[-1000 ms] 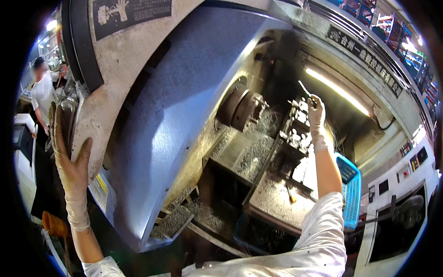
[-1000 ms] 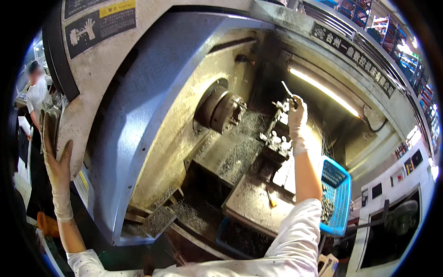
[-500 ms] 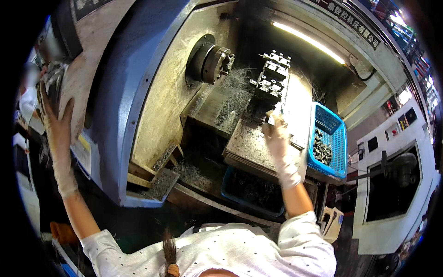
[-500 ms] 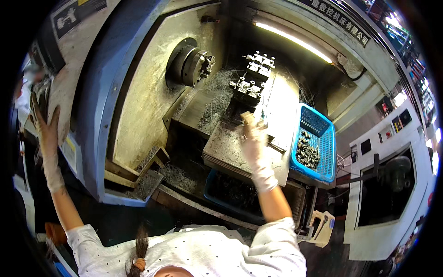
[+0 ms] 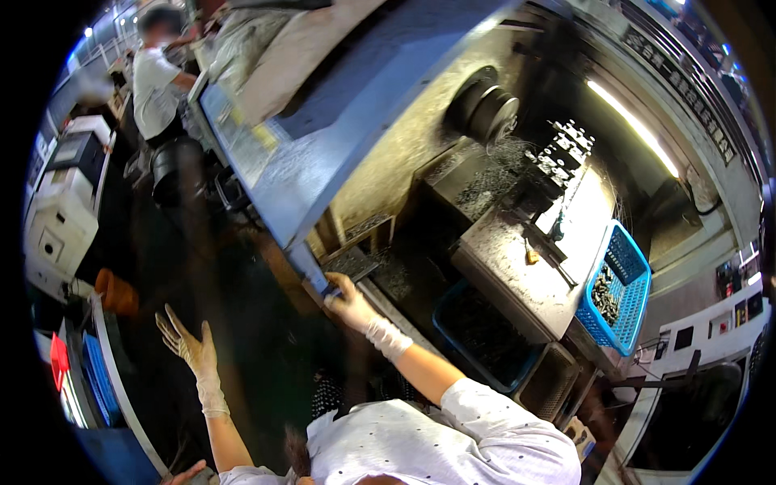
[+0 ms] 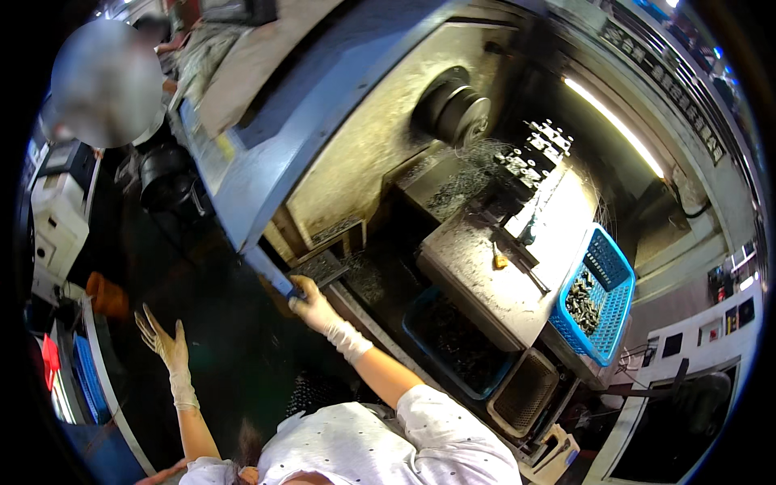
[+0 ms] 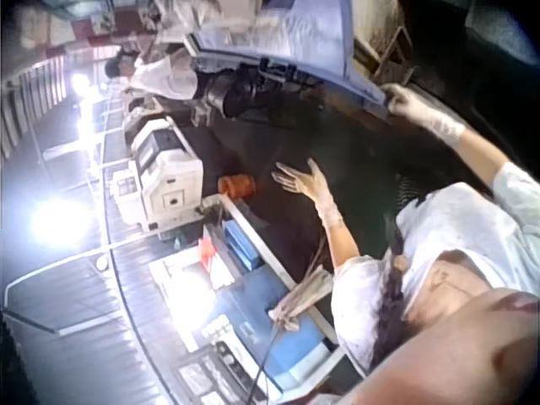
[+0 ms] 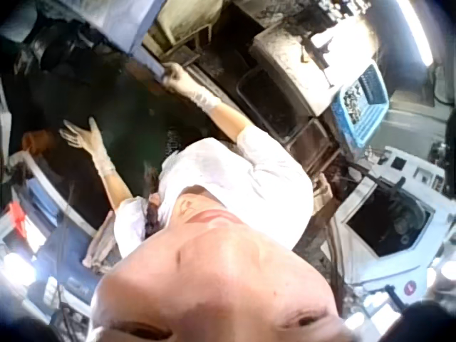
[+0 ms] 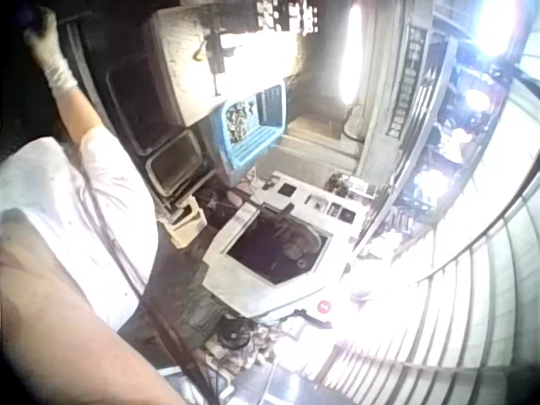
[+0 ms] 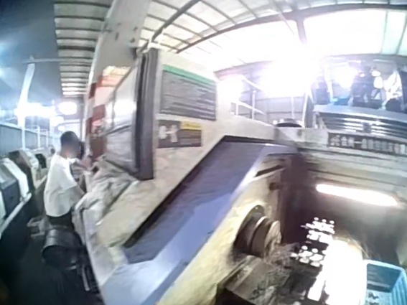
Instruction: The person operates a CNC lathe, repeatedly loading small metal parts into the chuck, closing the door, and starting the machine. After each cycle, they open the door, remove the finished parts, and place them into a red basket. The process is repeated multiple times throughout the clip.
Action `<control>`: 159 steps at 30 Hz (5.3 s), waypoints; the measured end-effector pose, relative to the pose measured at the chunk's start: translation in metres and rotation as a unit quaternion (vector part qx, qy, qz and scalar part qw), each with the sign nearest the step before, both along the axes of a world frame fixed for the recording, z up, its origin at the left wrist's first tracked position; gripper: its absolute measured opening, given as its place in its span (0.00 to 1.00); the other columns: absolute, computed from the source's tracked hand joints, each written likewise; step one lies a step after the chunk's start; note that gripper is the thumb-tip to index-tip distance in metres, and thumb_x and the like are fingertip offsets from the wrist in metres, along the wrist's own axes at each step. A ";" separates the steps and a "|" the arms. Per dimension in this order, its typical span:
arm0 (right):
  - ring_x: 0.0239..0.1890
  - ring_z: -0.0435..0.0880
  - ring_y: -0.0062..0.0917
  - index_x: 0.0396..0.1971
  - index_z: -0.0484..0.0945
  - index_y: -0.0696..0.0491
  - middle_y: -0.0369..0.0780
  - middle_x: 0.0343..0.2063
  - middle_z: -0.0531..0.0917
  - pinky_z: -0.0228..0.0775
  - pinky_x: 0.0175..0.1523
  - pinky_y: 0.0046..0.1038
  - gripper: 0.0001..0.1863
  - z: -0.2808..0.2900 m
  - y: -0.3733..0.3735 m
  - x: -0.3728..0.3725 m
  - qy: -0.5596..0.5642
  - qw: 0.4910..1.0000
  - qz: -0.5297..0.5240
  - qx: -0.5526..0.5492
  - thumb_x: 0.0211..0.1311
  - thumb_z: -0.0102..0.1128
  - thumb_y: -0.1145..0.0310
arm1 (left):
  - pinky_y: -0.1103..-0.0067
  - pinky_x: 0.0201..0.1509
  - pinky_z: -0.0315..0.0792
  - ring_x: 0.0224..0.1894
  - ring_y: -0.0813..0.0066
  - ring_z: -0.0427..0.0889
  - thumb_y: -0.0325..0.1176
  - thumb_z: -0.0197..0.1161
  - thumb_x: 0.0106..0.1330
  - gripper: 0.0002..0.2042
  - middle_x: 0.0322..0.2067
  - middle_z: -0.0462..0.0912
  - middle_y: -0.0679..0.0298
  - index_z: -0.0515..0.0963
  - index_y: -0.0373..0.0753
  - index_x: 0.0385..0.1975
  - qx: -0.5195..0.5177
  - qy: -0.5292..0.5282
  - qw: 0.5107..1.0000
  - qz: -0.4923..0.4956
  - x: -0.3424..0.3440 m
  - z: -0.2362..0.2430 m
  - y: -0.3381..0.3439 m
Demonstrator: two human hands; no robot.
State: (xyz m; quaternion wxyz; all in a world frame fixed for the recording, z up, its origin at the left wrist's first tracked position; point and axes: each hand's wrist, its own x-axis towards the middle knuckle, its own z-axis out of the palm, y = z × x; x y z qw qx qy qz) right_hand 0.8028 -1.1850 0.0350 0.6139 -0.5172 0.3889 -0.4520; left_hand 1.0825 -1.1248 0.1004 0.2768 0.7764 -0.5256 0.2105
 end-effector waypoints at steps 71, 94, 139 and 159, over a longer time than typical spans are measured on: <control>0.17 0.68 0.19 0.34 0.66 0.59 0.36 0.20 0.72 0.60 0.21 0.18 0.16 0.044 0.533 0.999 -0.019 0.668 0.737 0.102 0.45 0.51 0.66 | 0.57 0.49 0.45 0.45 0.60 0.56 0.63 0.32 0.45 0.30 0.38 0.58 0.59 0.57 0.42 0.37 0.052 -0.200 0.553 0.807 0.321 -0.020 0.223; 0.31 0.70 0.29 0.38 0.65 0.58 0.43 0.27 0.72 0.62 0.36 0.23 0.15 0.019 0.153 1.101 -0.155 0.699 0.545 -0.436 0.47 0.43 0.74 | 0.57 0.50 0.44 0.52 0.55 0.47 0.58 0.30 0.50 0.30 0.49 0.49 0.52 0.46 0.43 0.49 0.099 -0.202 0.544 0.808 0.325 -0.012 0.224; 0.16 0.68 0.20 0.19 0.71 0.55 0.36 0.15 0.72 0.58 0.21 0.19 0.09 0.071 0.382 0.924 0.060 0.444 0.862 0.239 0.41 0.49 0.65 | 0.61 0.50 0.45 0.48 0.53 0.55 0.23 0.50 0.40 0.23 0.43 0.59 0.54 0.57 0.36 0.41 -0.077 -0.229 0.501 0.831 0.379 0.009 0.204; 0.12 0.70 0.23 0.15 0.69 0.62 0.40 0.13 0.72 0.63 0.19 0.21 0.05 0.038 0.468 0.917 0.008 0.529 0.751 0.394 0.38 0.49 0.75 | 0.60 0.50 0.45 0.45 0.57 0.60 0.25 0.51 0.39 0.18 0.39 0.64 0.56 0.62 0.38 0.35 -0.072 -0.246 0.506 0.824 0.377 -0.001 0.207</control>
